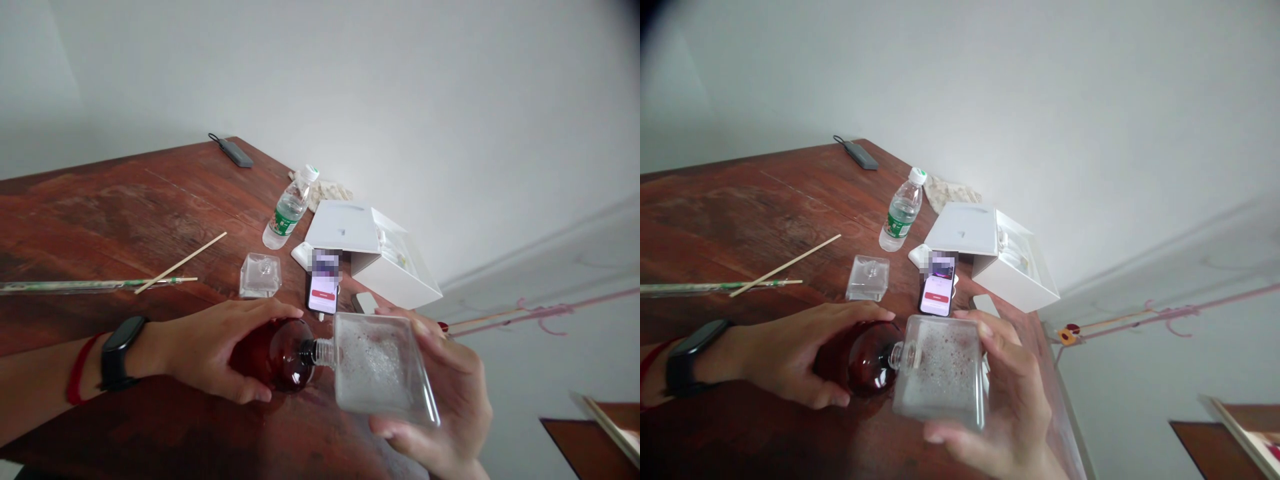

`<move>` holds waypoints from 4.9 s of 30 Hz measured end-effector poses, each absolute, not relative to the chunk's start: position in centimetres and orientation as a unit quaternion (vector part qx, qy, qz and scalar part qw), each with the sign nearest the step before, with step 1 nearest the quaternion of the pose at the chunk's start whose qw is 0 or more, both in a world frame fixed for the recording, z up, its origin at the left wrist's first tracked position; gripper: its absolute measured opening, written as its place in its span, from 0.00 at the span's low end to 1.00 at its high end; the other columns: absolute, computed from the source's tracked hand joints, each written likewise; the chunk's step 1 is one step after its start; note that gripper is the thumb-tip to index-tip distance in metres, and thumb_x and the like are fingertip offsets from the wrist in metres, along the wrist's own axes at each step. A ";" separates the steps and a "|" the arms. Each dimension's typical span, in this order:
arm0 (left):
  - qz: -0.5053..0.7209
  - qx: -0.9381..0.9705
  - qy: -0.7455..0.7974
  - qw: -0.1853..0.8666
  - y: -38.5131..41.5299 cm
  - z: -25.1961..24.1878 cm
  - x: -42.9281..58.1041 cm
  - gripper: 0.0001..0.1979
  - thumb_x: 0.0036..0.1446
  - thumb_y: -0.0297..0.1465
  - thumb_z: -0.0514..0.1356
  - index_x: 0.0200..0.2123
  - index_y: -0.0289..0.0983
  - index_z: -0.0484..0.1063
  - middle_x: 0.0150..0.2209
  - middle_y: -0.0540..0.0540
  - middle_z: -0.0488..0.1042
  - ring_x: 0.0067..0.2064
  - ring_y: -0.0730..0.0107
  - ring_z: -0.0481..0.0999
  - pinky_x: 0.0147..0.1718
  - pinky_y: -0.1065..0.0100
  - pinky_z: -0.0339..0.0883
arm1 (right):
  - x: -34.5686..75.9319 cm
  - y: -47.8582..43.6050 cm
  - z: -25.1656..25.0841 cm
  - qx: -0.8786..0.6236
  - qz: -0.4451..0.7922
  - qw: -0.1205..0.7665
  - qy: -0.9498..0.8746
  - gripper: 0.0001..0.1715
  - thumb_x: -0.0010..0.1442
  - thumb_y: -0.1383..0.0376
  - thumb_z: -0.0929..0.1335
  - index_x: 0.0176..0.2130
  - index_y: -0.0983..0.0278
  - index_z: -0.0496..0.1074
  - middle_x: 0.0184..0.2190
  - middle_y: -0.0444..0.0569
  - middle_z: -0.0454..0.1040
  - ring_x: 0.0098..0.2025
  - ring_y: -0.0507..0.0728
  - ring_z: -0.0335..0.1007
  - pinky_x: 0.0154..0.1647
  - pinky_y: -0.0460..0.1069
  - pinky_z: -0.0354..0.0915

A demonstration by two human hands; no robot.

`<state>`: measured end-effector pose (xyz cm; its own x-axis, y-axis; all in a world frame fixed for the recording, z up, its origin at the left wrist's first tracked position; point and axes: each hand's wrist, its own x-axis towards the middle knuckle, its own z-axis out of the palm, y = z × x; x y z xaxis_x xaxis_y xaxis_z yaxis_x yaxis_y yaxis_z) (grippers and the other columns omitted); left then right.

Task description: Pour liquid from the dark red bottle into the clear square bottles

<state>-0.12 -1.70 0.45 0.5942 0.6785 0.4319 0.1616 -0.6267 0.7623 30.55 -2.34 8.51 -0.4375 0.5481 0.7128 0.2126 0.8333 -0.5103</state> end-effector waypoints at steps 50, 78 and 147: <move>0.404 0.830 0.204 0.326 -0.9 -0.2 -0.8 0.43 0.55 0.39 0.74 0.70 0.43 0.62 0.63 0.39 0.78 0.58 0.43 0.83 0.56 0.52 0.77 | 30.0 -1.2 11.0 -0.235 0.152 0.371 -0.885 0.59 0.49 0.53 0.88 0.71 0.51 0.67 0.64 0.59 0.79 0.66 0.80 0.77 0.63 0.77 0.76; 0.417 0.836 0.213 0.287 -1.1 0.1 -0.5 0.42 0.54 0.34 0.72 0.70 0.41 0.61 0.63 0.37 0.78 0.59 0.45 0.82 0.61 0.53 0.76 | 28.6 -1.1 13.3 -0.183 0.103 0.317 -0.925 0.54 0.57 0.53 0.84 0.73 0.54 0.65 0.63 0.58 0.77 0.64 0.71 0.77 0.63 0.67 0.75; 0.337 0.829 0.298 0.333 -0.1 -1.3 -2.7 0.48 0.58 0.55 0.70 0.73 0.44 0.55 0.64 0.34 0.72 0.62 0.38 0.77 0.64 0.40 0.69 | 29.2 0.7 1.5 -0.255 0.465 0.421 -0.736 0.45 0.59 0.61 0.82 0.69 0.58 0.66 0.59 0.54 0.81 0.63 0.63 0.81 0.66 0.60 0.74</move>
